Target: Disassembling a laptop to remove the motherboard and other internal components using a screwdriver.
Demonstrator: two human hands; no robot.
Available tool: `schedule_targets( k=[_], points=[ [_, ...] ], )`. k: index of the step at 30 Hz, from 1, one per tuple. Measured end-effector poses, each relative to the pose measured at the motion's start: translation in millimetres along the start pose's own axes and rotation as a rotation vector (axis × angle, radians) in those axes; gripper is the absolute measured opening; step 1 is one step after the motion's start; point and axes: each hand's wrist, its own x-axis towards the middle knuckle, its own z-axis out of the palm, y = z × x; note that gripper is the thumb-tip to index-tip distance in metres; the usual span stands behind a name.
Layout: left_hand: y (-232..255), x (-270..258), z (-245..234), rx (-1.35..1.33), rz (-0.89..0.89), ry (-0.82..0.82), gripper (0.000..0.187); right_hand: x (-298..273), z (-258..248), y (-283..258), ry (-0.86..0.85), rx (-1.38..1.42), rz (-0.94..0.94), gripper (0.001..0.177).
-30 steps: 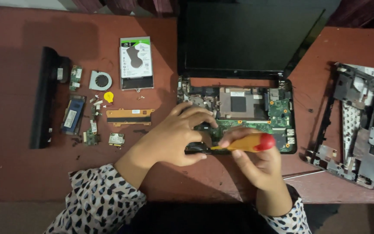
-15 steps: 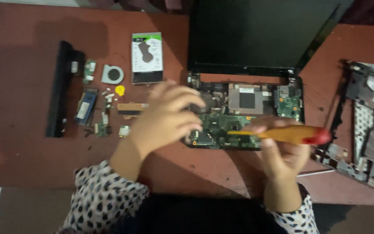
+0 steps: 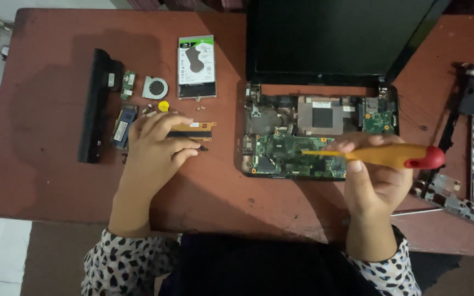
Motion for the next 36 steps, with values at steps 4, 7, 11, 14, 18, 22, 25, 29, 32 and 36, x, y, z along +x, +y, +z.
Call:
schedule_targets(
  k=[4,7,11,14,18,22,25,29,32,36],
  points=[
    [-0.6,2.3,-1.1,-0.016,-0.018,-0.110,0.009,0.8,1.3,0.2,0.048,-0.007,-0.011,0.037],
    [-0.4,4.0,-1.7,-0.070,-0.045,-0.180,0.012,6.2,5.0,-3.2,0.035,-0.068,-0.035,0.025],
    [0.9,5.7,-4.0,-0.090,-0.082,-0.243,0.015,1.7,-0.8,1.6,0.032,-0.004,-0.024,0.040],
    [0.0,4.5,-2.8,-0.109,-0.039,-0.188,0.013,4.1,2.1,-1.2,0.041,-0.029,-0.006,0.034],
    [-1.6,5.1,-2.2,-0.107,-0.011,-0.174,0.011,4.1,1.0,-1.0,0.038,-0.047,-0.011,0.034],
    [-1.3,5.9,-3.6,-0.146,-0.037,-0.208,0.013,4.8,1.7,-3.0,0.037,-0.032,0.006,0.035],
    [-1.4,8.3,-5.1,-0.163,-0.069,-0.262,0.016,5.2,2.5,-4.8,0.037,-0.048,0.013,0.033],
    [-3.4,6.7,-2.5,-0.163,-0.026,-0.208,0.015,5.7,1.1,-2.3,0.039,-0.079,0.003,0.032],
    [-4.1,5.2,-2.0,-0.162,-0.023,-0.211,0.014,3.3,-1.1,-1.1,0.026,-0.050,0.005,0.034],
    [-0.9,6.0,-4.4,-0.139,-0.006,-0.193,0.014,-1.7,-15.5,1.2,-0.038,-0.002,-0.048,0.050]
  ],
)
